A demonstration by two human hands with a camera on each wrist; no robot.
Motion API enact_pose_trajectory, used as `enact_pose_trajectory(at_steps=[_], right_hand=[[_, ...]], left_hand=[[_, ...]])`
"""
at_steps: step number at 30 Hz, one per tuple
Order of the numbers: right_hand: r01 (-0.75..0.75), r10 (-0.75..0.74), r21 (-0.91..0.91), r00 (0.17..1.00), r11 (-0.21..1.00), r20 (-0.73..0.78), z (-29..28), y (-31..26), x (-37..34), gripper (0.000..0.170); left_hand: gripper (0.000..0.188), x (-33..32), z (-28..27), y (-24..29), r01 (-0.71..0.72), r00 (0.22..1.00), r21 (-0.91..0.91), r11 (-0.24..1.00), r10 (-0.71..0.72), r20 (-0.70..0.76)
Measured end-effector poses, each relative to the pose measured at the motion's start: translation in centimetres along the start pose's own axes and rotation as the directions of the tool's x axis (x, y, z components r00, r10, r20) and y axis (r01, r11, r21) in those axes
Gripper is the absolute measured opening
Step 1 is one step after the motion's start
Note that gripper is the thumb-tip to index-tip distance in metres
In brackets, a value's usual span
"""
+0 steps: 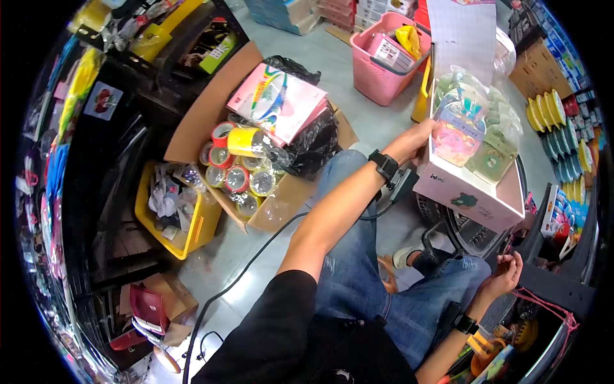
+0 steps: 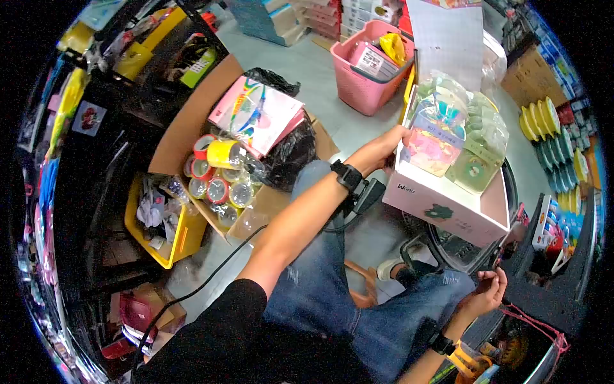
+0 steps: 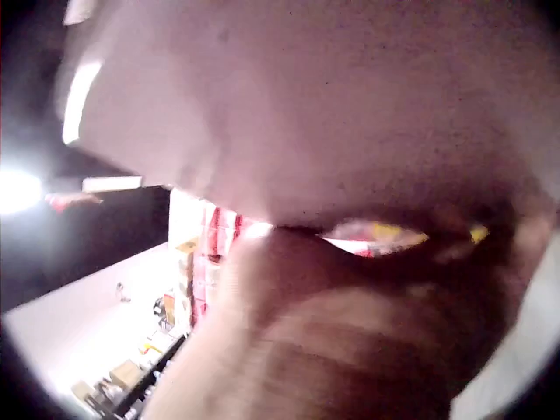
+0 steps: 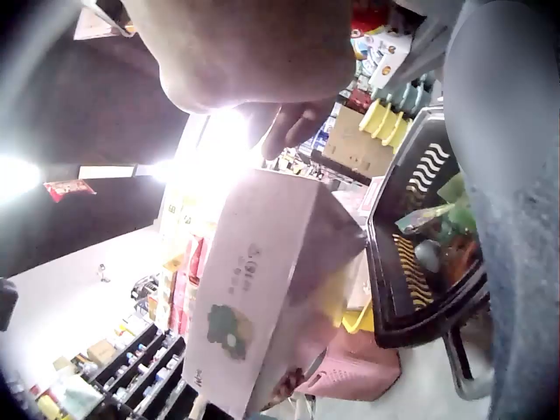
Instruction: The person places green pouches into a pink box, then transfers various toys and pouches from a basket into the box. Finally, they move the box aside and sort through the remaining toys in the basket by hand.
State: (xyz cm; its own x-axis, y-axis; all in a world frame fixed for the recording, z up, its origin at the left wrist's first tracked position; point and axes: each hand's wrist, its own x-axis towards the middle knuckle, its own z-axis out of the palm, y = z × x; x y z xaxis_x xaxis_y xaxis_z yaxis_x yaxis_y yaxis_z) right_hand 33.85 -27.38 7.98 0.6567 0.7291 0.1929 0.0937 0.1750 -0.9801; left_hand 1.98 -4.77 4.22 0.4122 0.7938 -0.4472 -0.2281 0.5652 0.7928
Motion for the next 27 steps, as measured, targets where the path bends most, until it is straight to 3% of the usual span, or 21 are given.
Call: enact_pose_trajectory(at_steps=[3, 4, 7, 9, 11, 15, 18, 21, 25, 26, 27], right_hand=[[-0.032, 0.031, 0.037, 0.999, 0.999, 0.014, -1.4, 2.0, 0.3, 0.021], [-0.056, 0.056, 0.036, 0.998, 0.998, 0.006, -1.5, 2.3, 0.3, 0.021], [-0.16, 0.167, 0.112, 0.984, 0.981, -0.064, -2.5, 4.2, 0.7, 0.022], [-0.221, 0.252, 0.208, 0.959, 0.953, -0.132, -3.0, 5.0, 1.0, 0.023], [-0.246, 0.278, 0.251, 0.955, 0.936, -0.1, -3.7, 5.8, 1.7, 0.025], [-0.271, 0.278, 0.118, 0.959, 0.955, -0.048, -3.0, 6.4, 1.7, 0.022], [-0.285, 0.285, -0.018, 0.959, 0.958, 0.01, -2.3, 6.8, 1.8, 0.019], [-0.274, 0.282, -0.106, 0.957, 0.956, 0.073, -1.8, 7.6, 2.0, 0.017], [-0.223, 0.258, -0.216, 0.955, 0.951, 0.147, -1.3, 7.7, 1.9, 0.015], [-0.219, 0.258, -0.243, 0.956, 0.945, 0.14, -1.1, 7.8, 1.9, 0.014], [-0.204, 0.26, -0.3, 0.952, 0.932, 0.161, -1.0, 7.9, 1.9, 0.014]], left_hand=[[0.033, -0.1, -0.8, 0.7, 0.0, 1.0, 0.061, 0.998, 0.0, -0.012], [0.033, -1.2, -1.6, 2.1, 0.074, 0.997, 0.136, 0.988, -0.068, -0.043], [0.035, -2.6, -3.6, 3.8, 0.027, 0.988, 0.114, 0.993, -0.009, -0.151], [0.033, -6.1, -4.3, 6.0, -0.013, 0.98, 0.194, 0.981, 0.05, -0.191], [0.024, -7.0, -7.1, 6.9, 0.067, 0.986, 0.256, 0.965, -0.025, -0.164], [0.018, -10.0, -9.7, 7.4, -0.062, 0.974, 0.098, 0.993, 0.081, -0.209], [0.027, -12.2, -9.6, 8.1, -0.116, 0.942, -0.067, 0.991, 0.088, -0.324], [0.029, -14.5, -9.7, 8.3, -0.222, 0.937, -0.165, 0.961, 0.164, -0.307], [0.033, -11.7, -17.9, 6.0, -0.336, 0.933, -0.226, 0.914, 0.29, -0.213], [0.034, -12.5, -19.1, 6.8, -0.295, 0.944, -0.196, 0.935, 0.254, -0.21], [0.033, -12.9, -21.9, 6.8, -0.211, 0.939, -0.121, 0.97, 0.167, -0.299]])
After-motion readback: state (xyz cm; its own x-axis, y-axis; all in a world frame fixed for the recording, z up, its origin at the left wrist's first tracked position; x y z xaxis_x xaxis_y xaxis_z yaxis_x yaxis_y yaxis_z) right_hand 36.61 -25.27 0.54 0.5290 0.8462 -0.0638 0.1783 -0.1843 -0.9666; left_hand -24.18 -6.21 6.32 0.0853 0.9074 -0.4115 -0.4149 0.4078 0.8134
